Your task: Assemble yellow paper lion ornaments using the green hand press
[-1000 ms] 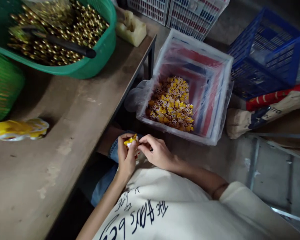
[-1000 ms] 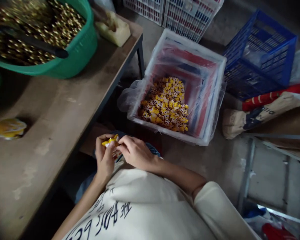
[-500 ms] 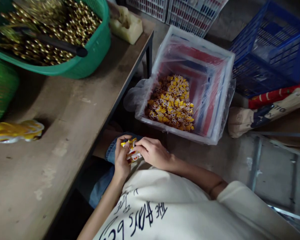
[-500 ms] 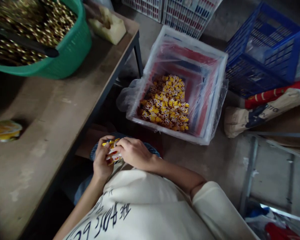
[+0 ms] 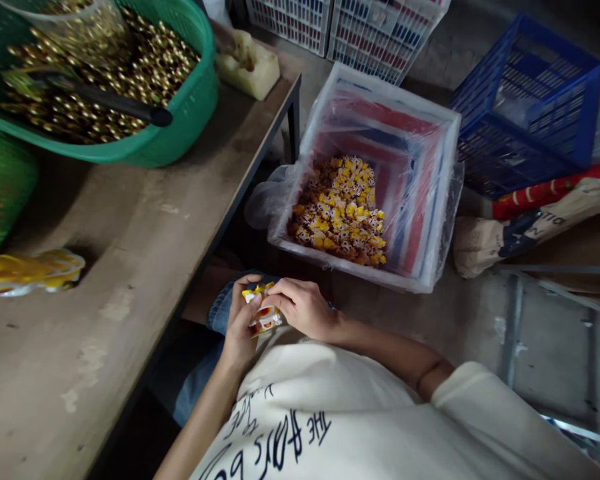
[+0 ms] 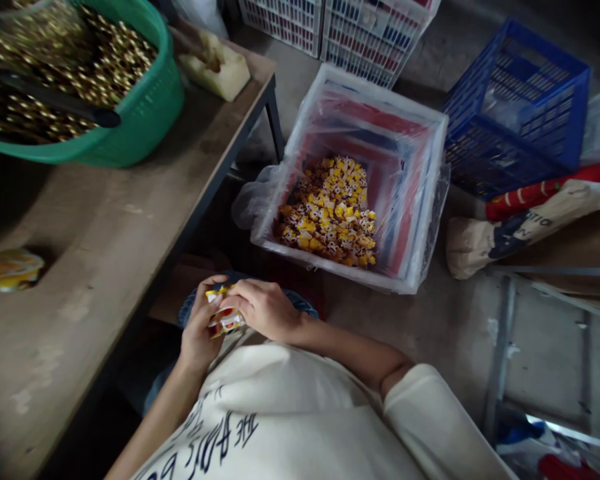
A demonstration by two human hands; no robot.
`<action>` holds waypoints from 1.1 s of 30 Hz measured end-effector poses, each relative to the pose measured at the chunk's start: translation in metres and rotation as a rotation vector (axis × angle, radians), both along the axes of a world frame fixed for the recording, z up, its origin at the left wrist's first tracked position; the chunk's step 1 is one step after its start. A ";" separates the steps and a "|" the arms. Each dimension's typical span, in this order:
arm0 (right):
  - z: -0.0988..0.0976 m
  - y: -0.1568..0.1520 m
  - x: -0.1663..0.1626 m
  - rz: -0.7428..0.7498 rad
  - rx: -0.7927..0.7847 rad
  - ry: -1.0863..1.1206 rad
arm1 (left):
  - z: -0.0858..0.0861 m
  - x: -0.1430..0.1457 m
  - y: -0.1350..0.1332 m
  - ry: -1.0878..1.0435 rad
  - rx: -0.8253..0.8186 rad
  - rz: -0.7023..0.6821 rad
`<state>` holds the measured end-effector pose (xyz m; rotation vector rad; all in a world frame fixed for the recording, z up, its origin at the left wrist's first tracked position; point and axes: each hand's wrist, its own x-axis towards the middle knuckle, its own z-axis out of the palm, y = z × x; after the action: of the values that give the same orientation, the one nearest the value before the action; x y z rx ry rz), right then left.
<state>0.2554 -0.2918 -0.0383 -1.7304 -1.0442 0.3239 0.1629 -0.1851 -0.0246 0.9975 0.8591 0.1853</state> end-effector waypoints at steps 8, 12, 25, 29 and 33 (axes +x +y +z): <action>-0.001 -0.003 -0.001 0.060 0.042 -0.087 | 0.001 0.001 0.002 0.006 -0.041 0.042; 0.003 -0.003 0.002 0.093 0.057 -0.014 | 0.001 -0.001 0.003 -0.017 -0.046 0.032; -0.011 -0.008 0.010 -0.124 0.030 0.622 | -0.019 0.002 -0.005 -0.118 -0.100 0.088; -0.002 -0.010 0.009 -0.112 0.063 0.595 | -0.013 0.005 -0.004 -0.123 -0.121 0.167; 0.009 -0.009 0.001 -0.028 0.061 0.476 | -0.005 0.004 -0.004 -0.125 -0.117 0.220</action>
<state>0.2565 -0.3011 -0.0293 -1.5096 -0.6736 0.6435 0.1672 -0.1889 -0.0298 0.7730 0.8541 0.3762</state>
